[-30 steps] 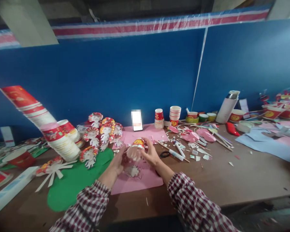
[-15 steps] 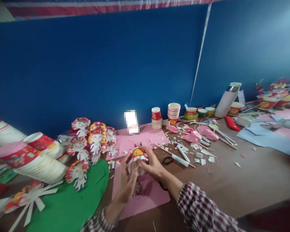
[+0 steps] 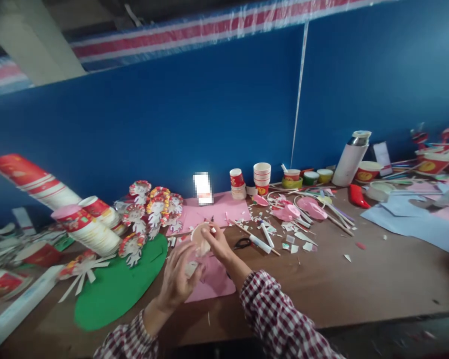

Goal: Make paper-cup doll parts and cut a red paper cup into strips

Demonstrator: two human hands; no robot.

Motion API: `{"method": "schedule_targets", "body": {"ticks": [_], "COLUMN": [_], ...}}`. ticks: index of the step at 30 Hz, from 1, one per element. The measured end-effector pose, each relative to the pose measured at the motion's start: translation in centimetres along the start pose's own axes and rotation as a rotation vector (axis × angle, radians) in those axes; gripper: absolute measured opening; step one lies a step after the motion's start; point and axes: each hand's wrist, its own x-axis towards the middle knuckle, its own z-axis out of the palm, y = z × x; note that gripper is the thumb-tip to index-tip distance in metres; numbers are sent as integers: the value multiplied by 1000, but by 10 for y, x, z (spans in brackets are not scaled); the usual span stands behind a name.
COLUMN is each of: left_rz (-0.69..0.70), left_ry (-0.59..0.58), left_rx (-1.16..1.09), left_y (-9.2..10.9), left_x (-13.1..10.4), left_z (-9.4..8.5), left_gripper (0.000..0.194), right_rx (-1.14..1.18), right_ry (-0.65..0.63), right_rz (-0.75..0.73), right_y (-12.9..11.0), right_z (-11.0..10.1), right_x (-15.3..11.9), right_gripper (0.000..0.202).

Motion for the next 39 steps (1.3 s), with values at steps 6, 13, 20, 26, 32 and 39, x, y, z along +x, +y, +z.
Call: {"method": "schedule_targets", "body": {"ticks": [6, 13, 20, 26, 32, 39], "left_rz": [66, -325, -415, -900, -1159, -1128], "left_ry": [-58, -189, -204, -228, 155, 213], "left_rx": [214, 236, -391, -1145, -1583, -1745], "left_y": [30, 36, 18, 7, -1, 2], "left_x": [4, 28, 53, 46, 34, 36], "left_z": [-10, -7, -20, -16, -3, -8], "left_gripper": [48, 44, 33, 34, 34, 32], "right_rx": [62, -25, -111, -110, -33, 74], "right_ry": [32, -49, -110, -180, -156, -78], "right_rz": [176, 77, 12, 82, 43, 66], "right_y": [3, -3, -14, -7, -7, -12], "right_z": [6, 11, 5, -1, 0, 4], "right_x": [-1, -11, -16, -14, -15, -16], "right_gripper": [58, 49, 57, 59, 50, 44]}}
